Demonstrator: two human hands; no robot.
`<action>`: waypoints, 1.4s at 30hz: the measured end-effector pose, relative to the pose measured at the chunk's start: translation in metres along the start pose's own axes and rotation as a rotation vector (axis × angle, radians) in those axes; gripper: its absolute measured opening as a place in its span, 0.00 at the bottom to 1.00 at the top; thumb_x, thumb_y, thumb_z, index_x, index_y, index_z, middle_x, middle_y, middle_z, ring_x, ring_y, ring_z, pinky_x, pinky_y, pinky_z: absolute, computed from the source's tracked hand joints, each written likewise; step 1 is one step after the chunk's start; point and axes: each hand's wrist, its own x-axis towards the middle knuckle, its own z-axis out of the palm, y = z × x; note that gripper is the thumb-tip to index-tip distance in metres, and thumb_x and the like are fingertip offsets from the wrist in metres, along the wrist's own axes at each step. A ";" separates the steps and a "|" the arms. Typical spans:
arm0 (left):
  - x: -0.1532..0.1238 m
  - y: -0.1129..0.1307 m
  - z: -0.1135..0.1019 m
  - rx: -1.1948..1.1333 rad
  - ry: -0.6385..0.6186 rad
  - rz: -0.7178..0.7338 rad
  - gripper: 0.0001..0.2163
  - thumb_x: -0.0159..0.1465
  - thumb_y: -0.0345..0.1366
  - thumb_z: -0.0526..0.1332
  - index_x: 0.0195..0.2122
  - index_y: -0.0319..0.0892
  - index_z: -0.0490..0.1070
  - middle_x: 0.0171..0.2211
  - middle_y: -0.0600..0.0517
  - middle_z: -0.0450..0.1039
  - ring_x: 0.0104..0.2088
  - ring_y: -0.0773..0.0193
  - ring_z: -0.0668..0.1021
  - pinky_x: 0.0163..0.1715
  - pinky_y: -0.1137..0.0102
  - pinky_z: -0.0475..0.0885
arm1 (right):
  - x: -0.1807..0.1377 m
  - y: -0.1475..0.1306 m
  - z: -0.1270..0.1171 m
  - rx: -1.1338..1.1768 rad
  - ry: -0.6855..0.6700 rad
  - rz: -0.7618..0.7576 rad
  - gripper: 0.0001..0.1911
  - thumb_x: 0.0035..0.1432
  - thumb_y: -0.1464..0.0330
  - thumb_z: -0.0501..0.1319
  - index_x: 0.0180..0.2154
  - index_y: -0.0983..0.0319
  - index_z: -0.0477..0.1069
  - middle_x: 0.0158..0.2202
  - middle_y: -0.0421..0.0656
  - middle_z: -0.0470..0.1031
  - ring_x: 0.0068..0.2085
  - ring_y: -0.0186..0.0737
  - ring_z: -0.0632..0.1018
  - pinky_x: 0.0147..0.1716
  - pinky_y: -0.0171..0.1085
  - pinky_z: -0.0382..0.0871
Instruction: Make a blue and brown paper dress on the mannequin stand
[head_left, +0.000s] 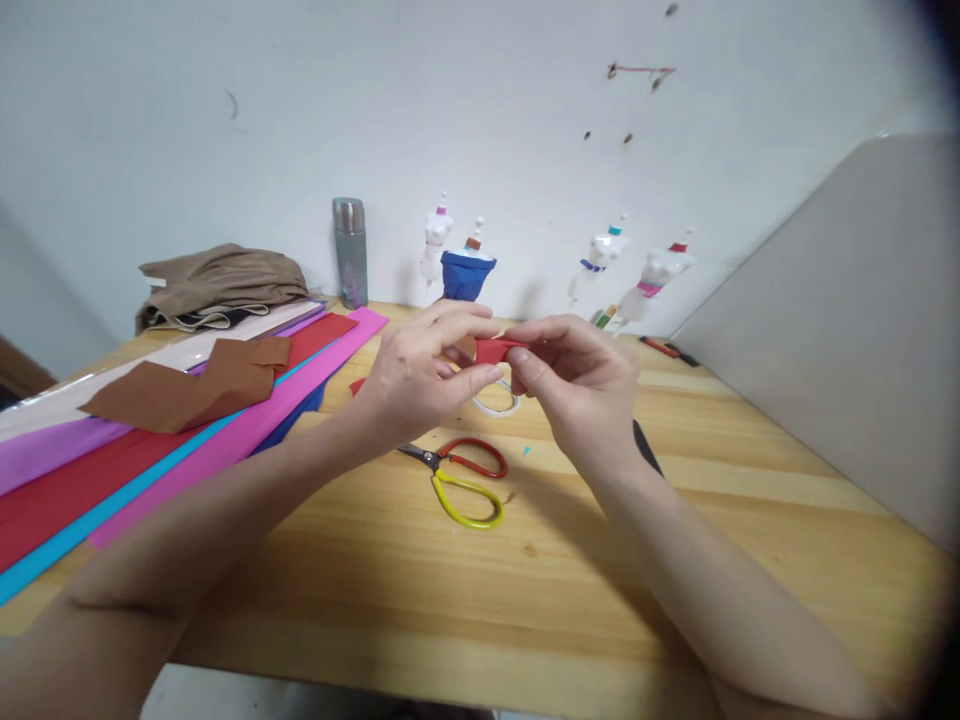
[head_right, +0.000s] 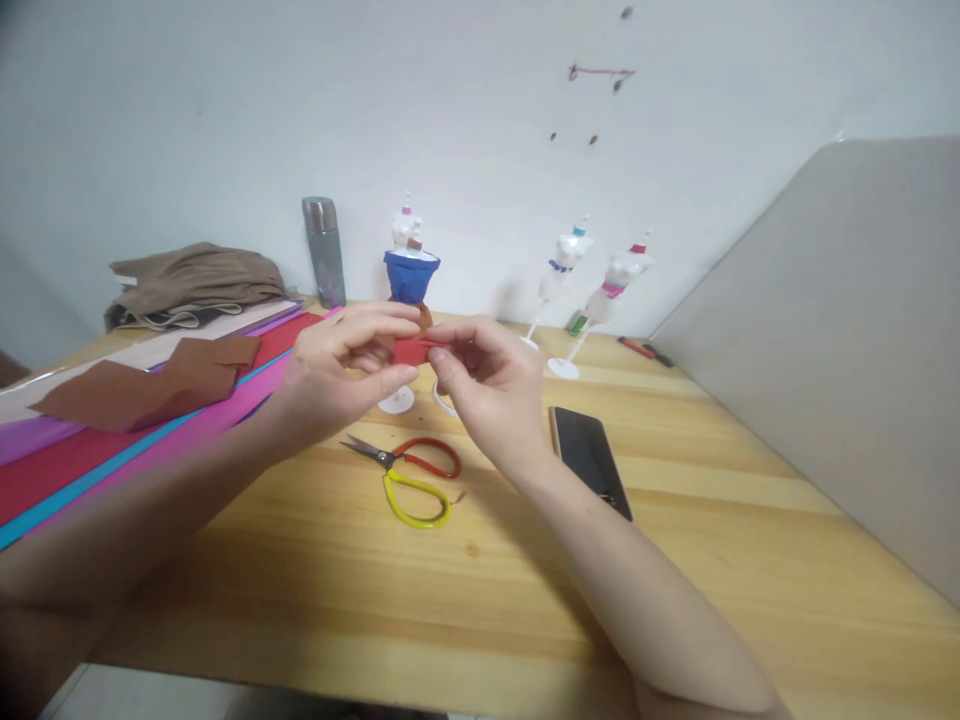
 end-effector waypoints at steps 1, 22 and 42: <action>0.000 0.000 0.001 0.001 0.002 0.013 0.08 0.60 0.33 0.67 0.40 0.39 0.79 0.47 0.43 0.81 0.34 0.67 0.80 0.31 0.74 0.76 | 0.000 -0.001 0.000 0.002 0.000 0.012 0.03 0.57 0.71 0.66 0.33 0.56 0.76 0.25 0.37 0.75 0.21 0.33 0.72 0.20 0.36 0.68; -0.002 0.005 0.007 -0.281 -0.041 -0.374 0.04 0.58 0.31 0.65 0.35 0.38 0.74 0.30 0.51 0.80 0.29 0.65 0.83 0.30 0.74 0.79 | -0.001 -0.001 -0.002 -0.058 -0.066 0.041 0.04 0.57 0.67 0.67 0.37 0.57 0.78 0.29 0.39 0.80 0.24 0.35 0.75 0.23 0.37 0.71; -0.001 0.004 0.004 -0.293 -0.033 -0.357 0.05 0.57 0.33 0.68 0.34 0.38 0.82 0.32 0.48 0.83 0.33 0.64 0.84 0.36 0.72 0.81 | 0.000 -0.002 -0.005 -0.087 -0.106 0.025 0.04 0.57 0.65 0.69 0.35 0.57 0.78 0.31 0.41 0.80 0.27 0.37 0.77 0.28 0.40 0.74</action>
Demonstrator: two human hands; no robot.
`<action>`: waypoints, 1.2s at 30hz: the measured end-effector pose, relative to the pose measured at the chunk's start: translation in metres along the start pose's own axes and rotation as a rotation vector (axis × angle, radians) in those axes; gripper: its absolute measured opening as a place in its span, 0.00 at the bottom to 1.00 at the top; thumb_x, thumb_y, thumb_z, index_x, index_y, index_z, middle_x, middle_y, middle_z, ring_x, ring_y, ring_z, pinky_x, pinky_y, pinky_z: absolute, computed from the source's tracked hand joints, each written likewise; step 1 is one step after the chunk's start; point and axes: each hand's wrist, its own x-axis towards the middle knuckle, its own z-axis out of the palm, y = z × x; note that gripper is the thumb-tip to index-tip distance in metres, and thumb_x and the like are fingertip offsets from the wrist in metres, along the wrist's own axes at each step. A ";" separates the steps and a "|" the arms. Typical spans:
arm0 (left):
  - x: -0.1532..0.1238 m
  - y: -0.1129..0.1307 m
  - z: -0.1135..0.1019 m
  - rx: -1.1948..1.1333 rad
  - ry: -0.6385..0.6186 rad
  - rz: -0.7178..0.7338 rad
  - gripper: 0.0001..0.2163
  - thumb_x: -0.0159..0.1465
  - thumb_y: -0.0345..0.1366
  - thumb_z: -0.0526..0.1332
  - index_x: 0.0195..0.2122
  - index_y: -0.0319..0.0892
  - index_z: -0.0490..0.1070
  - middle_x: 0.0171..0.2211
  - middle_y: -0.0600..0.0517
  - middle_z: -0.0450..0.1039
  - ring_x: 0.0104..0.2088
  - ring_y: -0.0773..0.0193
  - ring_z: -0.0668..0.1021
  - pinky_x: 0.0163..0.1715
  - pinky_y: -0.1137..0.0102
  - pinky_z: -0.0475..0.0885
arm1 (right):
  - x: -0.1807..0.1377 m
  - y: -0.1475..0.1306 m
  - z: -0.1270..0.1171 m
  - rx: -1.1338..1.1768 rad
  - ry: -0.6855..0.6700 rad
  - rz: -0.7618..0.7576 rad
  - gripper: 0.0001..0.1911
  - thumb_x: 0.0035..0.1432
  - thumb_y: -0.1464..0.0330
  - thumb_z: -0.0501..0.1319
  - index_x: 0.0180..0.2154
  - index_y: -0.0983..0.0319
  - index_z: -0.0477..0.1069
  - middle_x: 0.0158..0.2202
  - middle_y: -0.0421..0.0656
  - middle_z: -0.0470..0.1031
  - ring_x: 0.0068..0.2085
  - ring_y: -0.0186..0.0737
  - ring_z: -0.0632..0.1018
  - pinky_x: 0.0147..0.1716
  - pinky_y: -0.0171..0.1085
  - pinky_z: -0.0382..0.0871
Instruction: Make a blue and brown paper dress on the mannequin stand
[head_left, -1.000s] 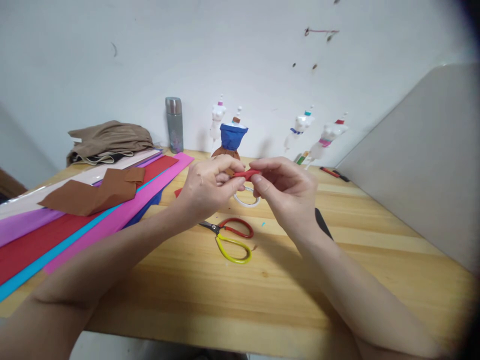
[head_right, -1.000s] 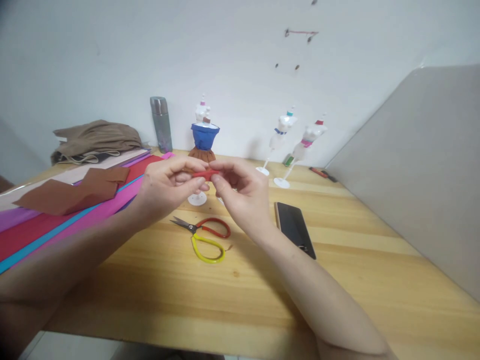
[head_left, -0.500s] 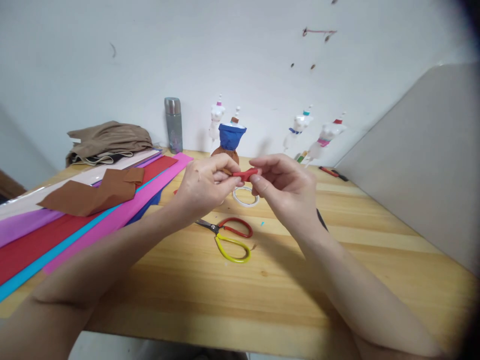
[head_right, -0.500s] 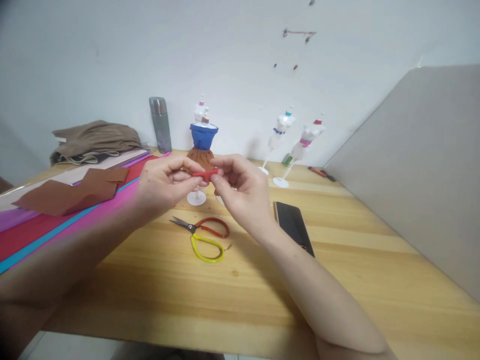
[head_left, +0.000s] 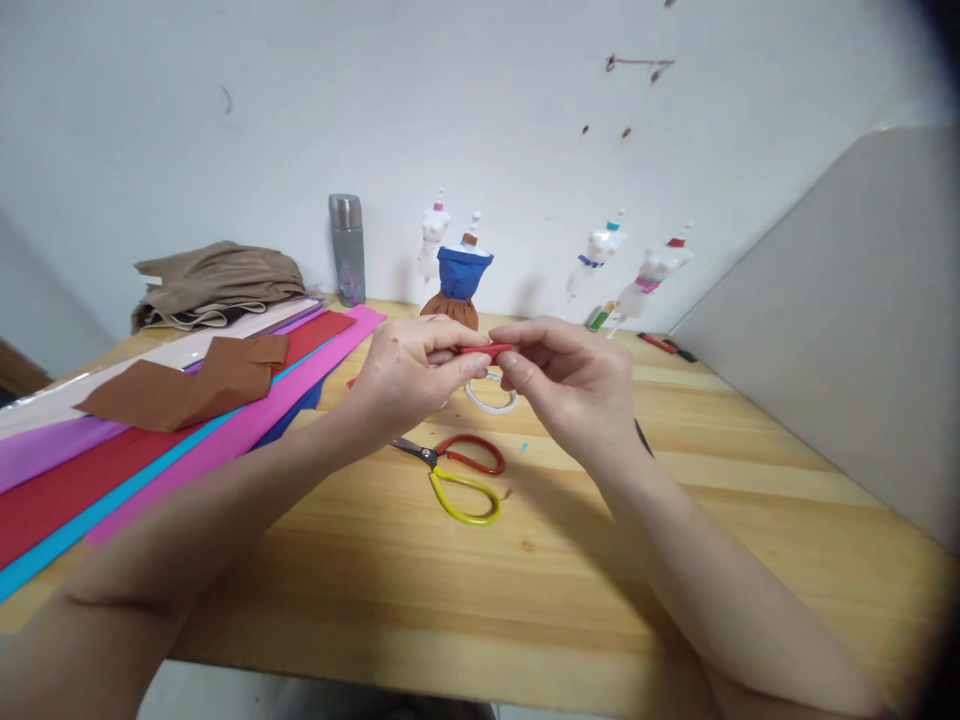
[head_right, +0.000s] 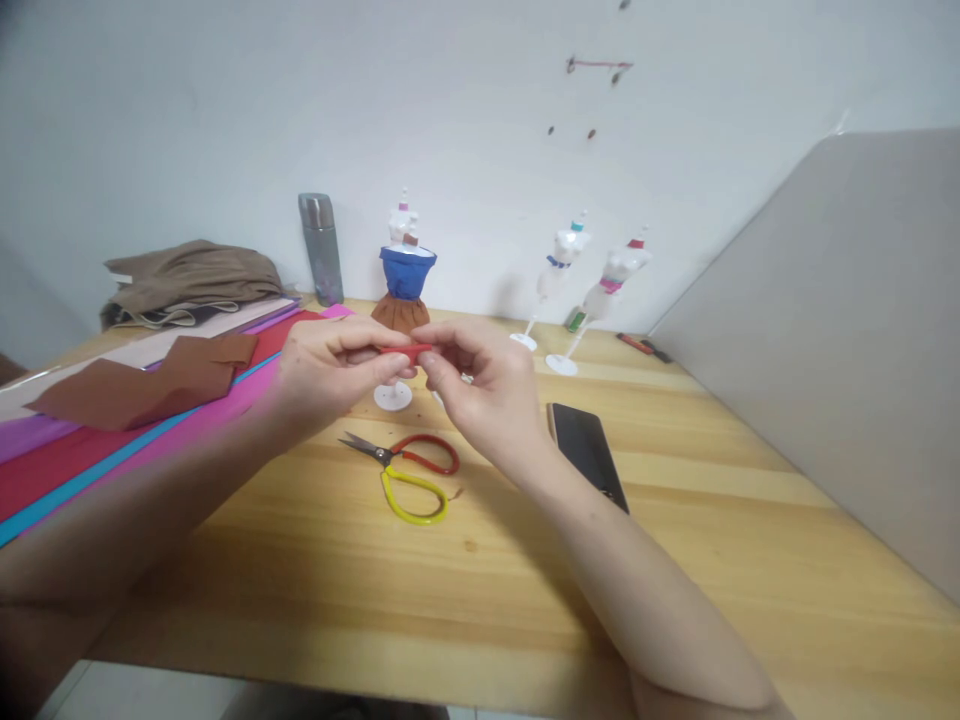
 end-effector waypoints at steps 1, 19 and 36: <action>0.000 0.000 0.000 -0.022 0.001 -0.016 0.05 0.57 0.33 0.68 0.34 0.38 0.82 0.32 0.48 0.82 0.33 0.64 0.84 0.36 0.72 0.81 | 0.000 0.001 0.000 -0.003 -0.004 -0.004 0.04 0.57 0.65 0.68 0.35 0.57 0.78 0.32 0.41 0.80 0.28 0.37 0.78 0.29 0.41 0.75; 0.008 0.012 -0.004 -0.111 -0.108 -0.408 0.05 0.58 0.31 0.67 0.26 0.37 0.75 0.18 0.52 0.75 0.19 0.67 0.78 0.19 0.76 0.74 | 0.005 0.003 -0.001 0.028 -0.078 0.106 0.10 0.53 0.61 0.70 0.36 0.58 0.77 0.32 0.42 0.80 0.33 0.41 0.79 0.31 0.40 0.73; -0.003 -0.007 0.001 0.403 0.016 0.230 0.17 0.57 0.31 0.68 0.49 0.41 0.78 0.39 0.50 0.80 0.27 0.71 0.76 0.33 0.74 0.74 | 0.012 0.010 0.000 0.445 -0.128 0.537 0.13 0.44 0.60 0.71 0.22 0.60 0.71 0.17 0.37 0.70 0.17 0.30 0.66 0.16 0.32 0.55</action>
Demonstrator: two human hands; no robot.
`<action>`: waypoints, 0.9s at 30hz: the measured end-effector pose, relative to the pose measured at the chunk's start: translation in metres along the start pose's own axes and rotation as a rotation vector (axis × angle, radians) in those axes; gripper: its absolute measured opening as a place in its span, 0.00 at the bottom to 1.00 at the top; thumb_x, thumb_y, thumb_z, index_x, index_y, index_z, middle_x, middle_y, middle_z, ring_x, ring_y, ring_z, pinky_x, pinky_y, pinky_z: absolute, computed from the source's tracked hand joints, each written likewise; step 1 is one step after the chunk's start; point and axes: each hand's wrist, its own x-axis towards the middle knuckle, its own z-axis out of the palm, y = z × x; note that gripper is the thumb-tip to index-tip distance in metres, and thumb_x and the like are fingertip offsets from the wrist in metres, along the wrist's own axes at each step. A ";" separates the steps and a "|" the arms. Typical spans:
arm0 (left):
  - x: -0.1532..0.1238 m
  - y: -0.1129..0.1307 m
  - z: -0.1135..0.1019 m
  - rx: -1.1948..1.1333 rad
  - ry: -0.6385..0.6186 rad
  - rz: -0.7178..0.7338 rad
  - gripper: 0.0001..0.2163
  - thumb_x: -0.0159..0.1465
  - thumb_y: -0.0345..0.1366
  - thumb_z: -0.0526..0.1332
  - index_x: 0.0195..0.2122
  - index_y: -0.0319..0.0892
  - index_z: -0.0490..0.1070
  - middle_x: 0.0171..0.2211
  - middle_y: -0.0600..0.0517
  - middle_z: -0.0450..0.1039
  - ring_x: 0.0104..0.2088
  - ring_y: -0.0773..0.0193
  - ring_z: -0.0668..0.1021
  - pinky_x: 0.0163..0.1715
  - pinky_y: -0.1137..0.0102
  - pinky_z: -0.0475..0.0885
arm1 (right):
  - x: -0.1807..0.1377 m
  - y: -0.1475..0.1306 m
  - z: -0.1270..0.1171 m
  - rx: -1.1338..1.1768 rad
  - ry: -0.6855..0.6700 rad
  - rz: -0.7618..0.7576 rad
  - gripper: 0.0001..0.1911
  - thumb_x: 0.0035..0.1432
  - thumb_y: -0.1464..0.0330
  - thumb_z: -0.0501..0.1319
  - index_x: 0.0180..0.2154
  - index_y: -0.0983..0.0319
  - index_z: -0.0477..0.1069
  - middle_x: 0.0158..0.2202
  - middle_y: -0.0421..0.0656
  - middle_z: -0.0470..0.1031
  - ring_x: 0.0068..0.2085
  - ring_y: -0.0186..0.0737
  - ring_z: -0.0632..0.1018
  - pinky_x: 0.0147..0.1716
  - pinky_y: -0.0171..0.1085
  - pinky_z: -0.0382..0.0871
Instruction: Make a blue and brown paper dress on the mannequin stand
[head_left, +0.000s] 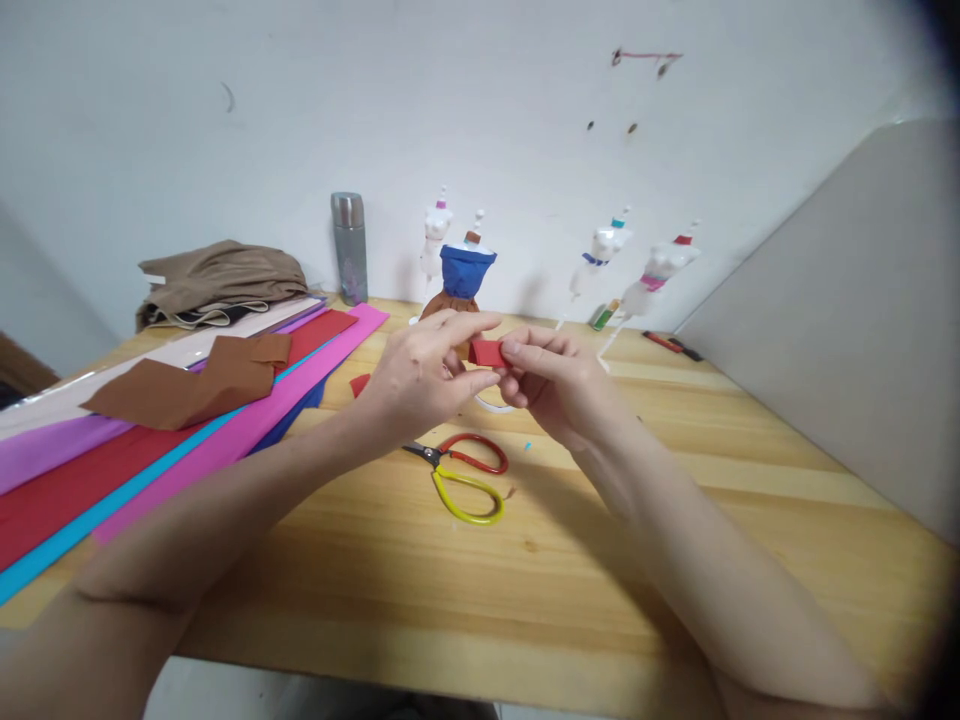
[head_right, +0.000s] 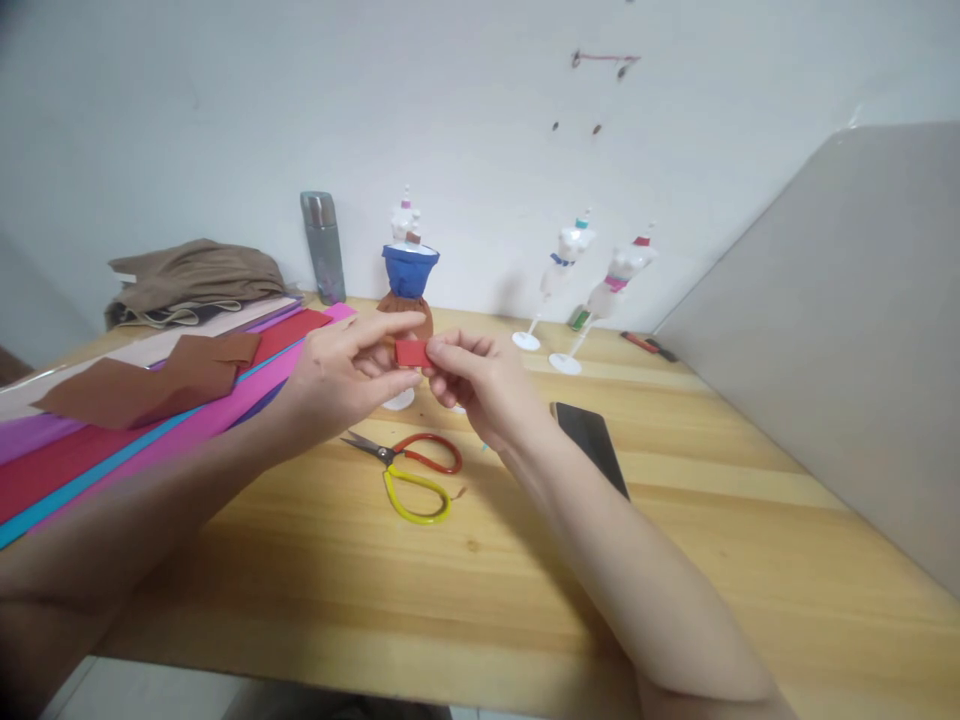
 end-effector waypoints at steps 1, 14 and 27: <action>0.000 -0.001 0.000 0.024 0.007 0.035 0.17 0.58 0.30 0.68 0.49 0.41 0.79 0.38 0.50 0.80 0.27 0.71 0.76 0.34 0.74 0.73 | 0.000 0.001 0.000 0.015 -0.019 0.018 0.13 0.44 0.60 0.71 0.22 0.60 0.71 0.17 0.37 0.69 0.17 0.30 0.65 0.16 0.32 0.54; 0.005 0.010 -0.003 -0.232 -0.105 -0.269 0.08 0.55 0.29 0.68 0.37 0.39 0.79 0.25 0.53 0.78 0.24 0.68 0.77 0.25 0.74 0.73 | -0.006 0.001 0.007 -0.074 0.000 -0.088 0.15 0.45 0.58 0.73 0.25 0.60 0.71 0.17 0.36 0.69 0.18 0.30 0.67 0.18 0.32 0.59; 0.015 0.019 -0.007 -0.713 -0.144 -0.749 0.04 0.56 0.25 0.70 0.30 0.35 0.75 0.21 0.51 0.78 0.26 0.65 0.83 0.31 0.72 0.81 | -0.011 -0.001 0.011 -0.307 0.146 -0.336 0.07 0.50 0.64 0.68 0.26 0.58 0.74 0.22 0.38 0.74 0.23 0.34 0.71 0.23 0.36 0.66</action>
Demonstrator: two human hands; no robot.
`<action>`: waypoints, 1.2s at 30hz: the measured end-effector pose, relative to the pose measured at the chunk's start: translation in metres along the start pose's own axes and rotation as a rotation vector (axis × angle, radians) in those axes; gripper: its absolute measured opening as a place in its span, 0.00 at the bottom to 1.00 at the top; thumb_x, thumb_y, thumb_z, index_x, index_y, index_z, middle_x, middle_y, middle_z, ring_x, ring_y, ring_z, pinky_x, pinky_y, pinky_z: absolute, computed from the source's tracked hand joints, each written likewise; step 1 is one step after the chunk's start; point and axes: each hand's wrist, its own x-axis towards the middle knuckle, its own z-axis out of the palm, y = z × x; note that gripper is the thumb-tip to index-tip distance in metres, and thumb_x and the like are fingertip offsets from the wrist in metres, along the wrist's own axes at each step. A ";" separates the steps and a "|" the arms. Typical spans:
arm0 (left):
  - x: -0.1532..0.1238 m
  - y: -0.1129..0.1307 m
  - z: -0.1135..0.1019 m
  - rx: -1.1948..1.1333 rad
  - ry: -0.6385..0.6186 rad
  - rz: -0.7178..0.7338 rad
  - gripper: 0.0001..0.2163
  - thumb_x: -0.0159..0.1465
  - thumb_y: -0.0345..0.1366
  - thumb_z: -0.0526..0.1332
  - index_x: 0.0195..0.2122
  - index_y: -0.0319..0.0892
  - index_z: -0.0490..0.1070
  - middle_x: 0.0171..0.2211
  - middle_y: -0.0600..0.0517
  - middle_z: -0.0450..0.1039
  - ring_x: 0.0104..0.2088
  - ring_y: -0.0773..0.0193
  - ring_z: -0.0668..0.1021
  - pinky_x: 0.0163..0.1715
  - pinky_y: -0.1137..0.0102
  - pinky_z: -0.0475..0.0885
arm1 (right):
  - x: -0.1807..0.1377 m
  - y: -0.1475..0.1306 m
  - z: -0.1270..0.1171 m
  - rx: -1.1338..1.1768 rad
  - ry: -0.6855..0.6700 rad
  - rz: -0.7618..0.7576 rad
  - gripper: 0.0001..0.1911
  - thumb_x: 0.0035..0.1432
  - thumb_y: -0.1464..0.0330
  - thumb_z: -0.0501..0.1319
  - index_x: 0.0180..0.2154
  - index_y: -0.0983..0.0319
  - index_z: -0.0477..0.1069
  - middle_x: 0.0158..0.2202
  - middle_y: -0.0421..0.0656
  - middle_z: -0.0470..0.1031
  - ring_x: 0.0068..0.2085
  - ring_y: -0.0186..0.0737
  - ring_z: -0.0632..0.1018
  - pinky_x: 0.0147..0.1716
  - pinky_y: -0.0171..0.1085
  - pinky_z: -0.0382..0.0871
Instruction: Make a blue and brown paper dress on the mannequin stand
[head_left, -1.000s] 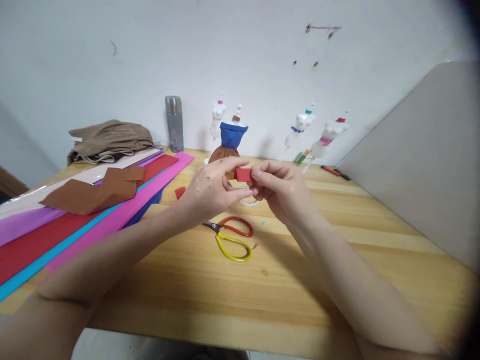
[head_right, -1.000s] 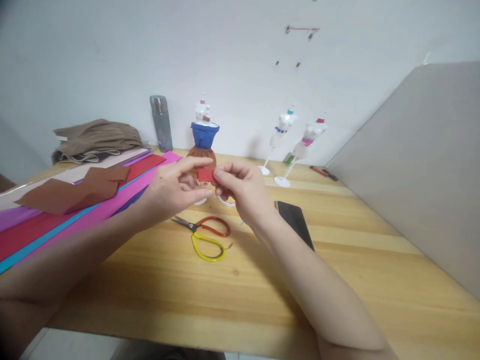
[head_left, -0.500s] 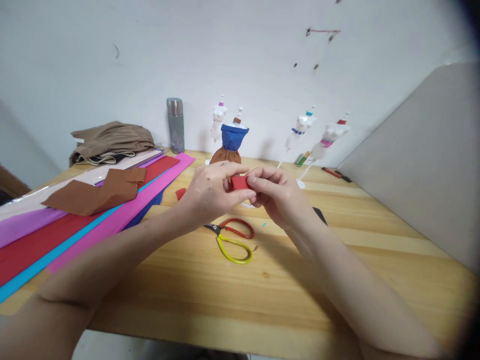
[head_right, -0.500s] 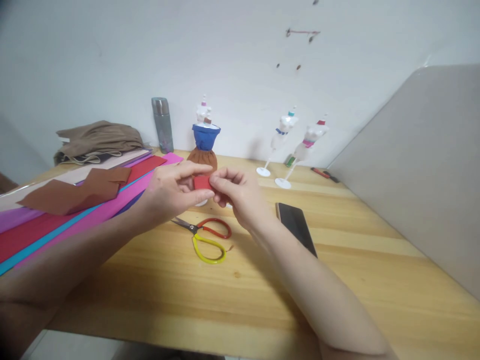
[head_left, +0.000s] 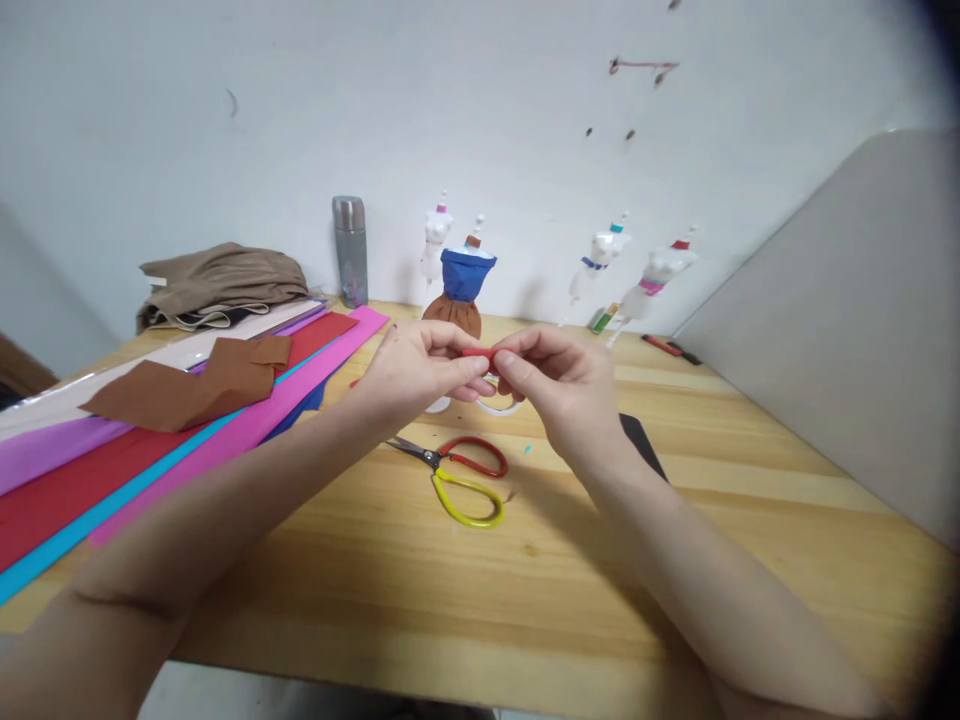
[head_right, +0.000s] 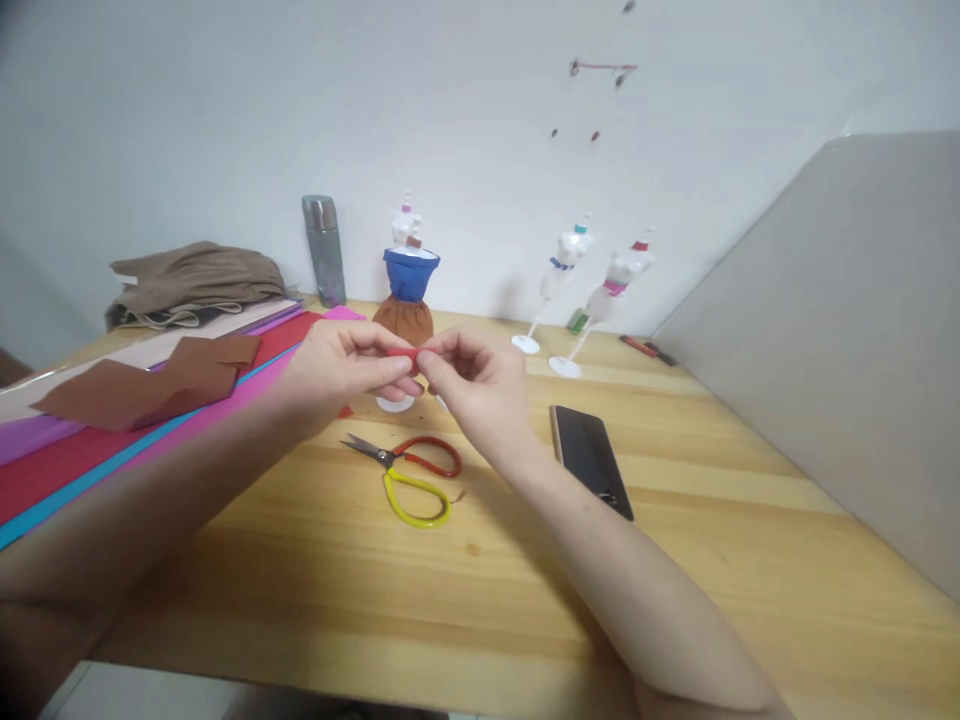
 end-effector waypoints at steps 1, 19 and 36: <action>0.000 -0.001 -0.001 -0.003 -0.012 -0.004 0.04 0.57 0.26 0.70 0.30 0.35 0.75 0.22 0.51 0.78 0.26 0.65 0.83 0.30 0.73 0.81 | 0.000 0.001 0.000 0.001 -0.004 -0.002 0.07 0.51 0.63 0.68 0.26 0.58 0.74 0.21 0.38 0.73 0.23 0.34 0.71 0.22 0.36 0.66; 0.003 -0.002 -0.009 -0.190 -0.150 -0.170 0.07 0.64 0.26 0.65 0.28 0.32 0.74 0.24 0.47 0.80 0.24 0.69 0.82 0.27 0.79 0.75 | 0.008 0.010 -0.010 0.107 -0.140 0.118 0.13 0.49 0.59 0.73 0.26 0.58 0.74 0.21 0.38 0.73 0.20 0.32 0.69 0.19 0.35 0.62; 0.008 -0.006 -0.016 -0.312 -0.233 -0.250 0.09 0.64 0.29 0.62 0.26 0.34 0.73 0.23 0.50 0.74 0.18 0.74 0.73 0.18 0.80 0.66 | 0.008 0.004 -0.017 0.212 -0.189 0.032 0.15 0.56 0.54 0.68 0.37 0.58 0.80 0.26 0.39 0.75 0.23 0.33 0.73 0.22 0.36 0.65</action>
